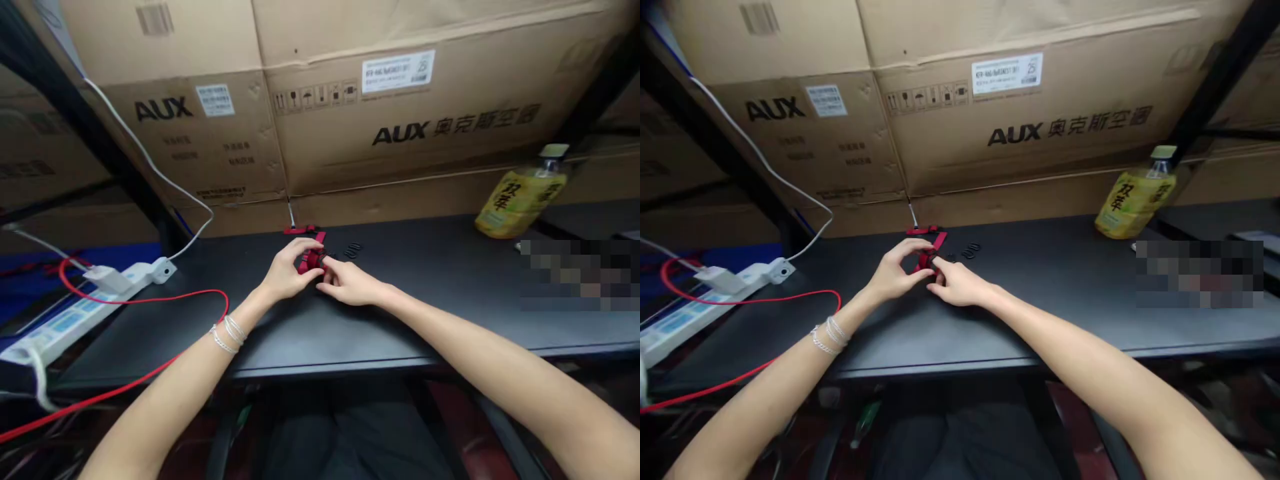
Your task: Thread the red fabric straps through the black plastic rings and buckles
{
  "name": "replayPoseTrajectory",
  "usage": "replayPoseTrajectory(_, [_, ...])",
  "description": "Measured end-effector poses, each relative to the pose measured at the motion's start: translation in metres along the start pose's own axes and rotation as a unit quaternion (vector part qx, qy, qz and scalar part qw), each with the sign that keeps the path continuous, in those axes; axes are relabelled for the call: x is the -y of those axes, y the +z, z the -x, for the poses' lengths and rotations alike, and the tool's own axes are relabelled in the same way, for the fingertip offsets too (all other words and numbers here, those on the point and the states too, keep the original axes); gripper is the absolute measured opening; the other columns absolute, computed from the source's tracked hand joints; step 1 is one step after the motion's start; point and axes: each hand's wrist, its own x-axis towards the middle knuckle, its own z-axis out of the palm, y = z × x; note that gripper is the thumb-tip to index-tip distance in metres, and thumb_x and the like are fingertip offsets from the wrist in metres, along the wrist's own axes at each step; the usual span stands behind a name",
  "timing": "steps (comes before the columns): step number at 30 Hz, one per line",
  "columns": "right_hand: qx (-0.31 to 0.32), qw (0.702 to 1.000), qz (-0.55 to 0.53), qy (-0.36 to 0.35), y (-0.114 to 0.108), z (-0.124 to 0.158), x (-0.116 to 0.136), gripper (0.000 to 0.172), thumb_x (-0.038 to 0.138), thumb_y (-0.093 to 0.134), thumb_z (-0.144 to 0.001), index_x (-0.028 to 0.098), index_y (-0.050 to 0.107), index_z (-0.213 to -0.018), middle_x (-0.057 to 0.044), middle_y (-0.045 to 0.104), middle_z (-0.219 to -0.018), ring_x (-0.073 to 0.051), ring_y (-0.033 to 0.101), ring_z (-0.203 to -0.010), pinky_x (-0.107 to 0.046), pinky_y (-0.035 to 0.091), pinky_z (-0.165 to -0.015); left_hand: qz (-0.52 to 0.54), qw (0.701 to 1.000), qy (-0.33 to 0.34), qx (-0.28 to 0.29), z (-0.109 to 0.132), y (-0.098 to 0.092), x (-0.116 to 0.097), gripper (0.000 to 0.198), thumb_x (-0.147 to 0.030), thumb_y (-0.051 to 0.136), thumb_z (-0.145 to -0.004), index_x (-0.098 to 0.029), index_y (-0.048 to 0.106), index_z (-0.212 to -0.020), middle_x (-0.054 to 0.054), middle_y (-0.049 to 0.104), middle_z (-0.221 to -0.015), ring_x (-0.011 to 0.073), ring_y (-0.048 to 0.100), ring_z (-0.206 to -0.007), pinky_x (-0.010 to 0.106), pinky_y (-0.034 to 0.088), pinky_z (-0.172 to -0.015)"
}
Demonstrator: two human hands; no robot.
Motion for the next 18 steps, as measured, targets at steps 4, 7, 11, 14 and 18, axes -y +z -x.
replayPoseTrajectory(4, [-0.026, 1.0, -0.008, 0.006, 0.0007, -0.0011, -0.0021, 0.017, 0.022, 0.056, -0.082, 0.018, 0.048, -0.096, 0.0, 0.063, -0.074, -0.013, 0.059, -0.063, -0.023, 0.041, -0.06, -0.012, 1.0, -0.011, -0.012, 0.0003, 0.0, 0.0008, 0.044, -0.023, 0.072, -0.074, -0.019, 0.059, -0.116, 0.01, 0.06, -0.116, 0.0238, 0.056, -0.111, 0.04, 0.047, -0.098])
replayPoseTrajectory(7, [-0.062, 0.998, -0.009, 0.02, 0.0, -0.0013, -0.0023, 0.016, 0.024, 0.055, -0.083, 0.018, 0.048, -0.095, 0.001, 0.062, -0.07, -0.012, 0.058, -0.061, -0.022, 0.039, -0.057, -0.007, 0.999, -0.04, -0.023, 0.001, 0.0018, 0.0029, 0.052, -0.027, 0.073, -0.073, -0.019, 0.055, -0.121, 0.012, 0.058, -0.117, 0.0236, 0.057, -0.107, 0.037, 0.051, -0.088])
replayPoseTrajectory(11, [-0.082, 0.997, 0.0, 0.002, -0.0021, -0.0008, -0.0006, 0.014, 0.022, 0.054, -0.083, 0.018, 0.048, -0.095, 0.001, 0.063, -0.071, -0.011, 0.057, -0.06, -0.021, 0.039, -0.057, 0.004, 0.995, -0.098, -0.017, 0.0024, 0.0058, 0.0049, 0.06, -0.033, 0.073, -0.073, -0.015, 0.048, -0.125, 0.011, 0.061, -0.106, 0.0205, 0.061, -0.092, 0.034, 0.052, -0.08])
replayPoseTrajectory(14, [-0.081, 0.996, 0.015, -0.026, -0.0024, -0.0004, 0.0004, 0.017, 0.018, 0.052, -0.083, 0.017, 0.049, -0.1, 0.0, 0.064, -0.075, -0.012, 0.058, -0.063, -0.021, 0.039, -0.059, -0.004, 0.993, -0.118, -0.001, 0.0031, 0.0073, 0.0047, 0.055, -0.037, 0.071, -0.075, -0.015, 0.051, -0.121, 0.009, 0.065, -0.1, 0.0191, 0.062, -0.086, 0.033, 0.052, -0.078])
replayPoseTrajectory(18, [-0.07, 0.997, 0.025, -0.017, -0.0012, 0.0001, 0.0004, 0.022, 0.018, 0.053, -0.083, 0.016, 0.05, -0.105, -0.002, 0.065, -0.076, -0.012, 0.059, -0.064, -0.021, 0.039, -0.059, -0.038, 0.993, -0.108, -0.008, 0.0034, 0.0061, 0.0048, 0.041, -0.041, 0.064, -0.081, -0.015, 0.061, -0.113, 0.007, 0.066, -0.093, 0.0164, 0.06, -0.076, 0.03, 0.05, -0.073])
